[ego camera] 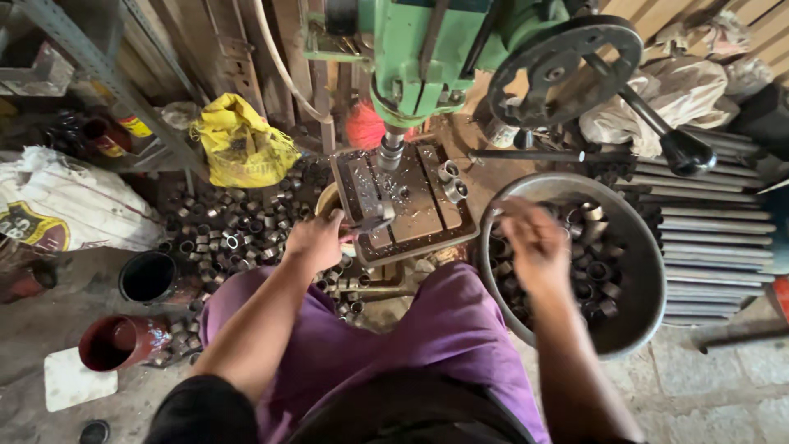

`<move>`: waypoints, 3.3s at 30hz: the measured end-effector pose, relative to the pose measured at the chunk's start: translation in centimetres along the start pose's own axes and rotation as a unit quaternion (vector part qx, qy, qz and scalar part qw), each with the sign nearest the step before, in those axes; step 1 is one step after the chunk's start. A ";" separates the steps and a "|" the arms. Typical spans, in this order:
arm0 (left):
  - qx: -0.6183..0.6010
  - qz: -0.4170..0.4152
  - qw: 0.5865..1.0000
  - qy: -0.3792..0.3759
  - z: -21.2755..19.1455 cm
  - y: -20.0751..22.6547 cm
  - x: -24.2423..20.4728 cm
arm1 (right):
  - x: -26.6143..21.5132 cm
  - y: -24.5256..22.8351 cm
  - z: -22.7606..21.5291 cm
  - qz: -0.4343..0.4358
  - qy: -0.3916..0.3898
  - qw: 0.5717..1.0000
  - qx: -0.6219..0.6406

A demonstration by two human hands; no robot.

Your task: The person operates a drill press to drill holes into small metal cylindrical parts. They pick up parts from a large metal bowl, place them under the drill bit, lower the drill to process them, and then return the finished parts to the bowl.

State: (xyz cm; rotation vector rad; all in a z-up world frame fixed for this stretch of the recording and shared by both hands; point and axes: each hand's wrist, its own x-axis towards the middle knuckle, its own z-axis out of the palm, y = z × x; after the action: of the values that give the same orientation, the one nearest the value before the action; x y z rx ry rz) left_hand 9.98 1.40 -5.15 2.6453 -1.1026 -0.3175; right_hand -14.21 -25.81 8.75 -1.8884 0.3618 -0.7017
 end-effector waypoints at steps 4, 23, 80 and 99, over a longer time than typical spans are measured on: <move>0.030 -0.030 0.998 0.046 4.4 -2.6 3.0 | 1.3 -6.9 -5.5 -0.247 0.127 0.918 -0.283; -0.029 -0.044 0.995 0.081 4.1 -2.1 4.6 | 8.8 -2.3 -7.0 -0.053 0.072 0.962 -0.256; -0.013 -0.079 0.996 0.031 4.6 -1.9 4.7 | 10.1 3.8 -3.5 -0.152 0.179 0.949 -0.211; -0.023 -0.084 0.996 0.029 3.9 -1.5 4.4 | 10.6 4.6 -3.8 -0.175 0.160 0.948 -0.215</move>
State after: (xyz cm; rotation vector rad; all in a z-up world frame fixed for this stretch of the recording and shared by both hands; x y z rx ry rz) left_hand 12.84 -1.36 -9.74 2.6943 -0.8459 -0.2923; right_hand -7.93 -36.24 8.84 -2.2829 0.4133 -1.2580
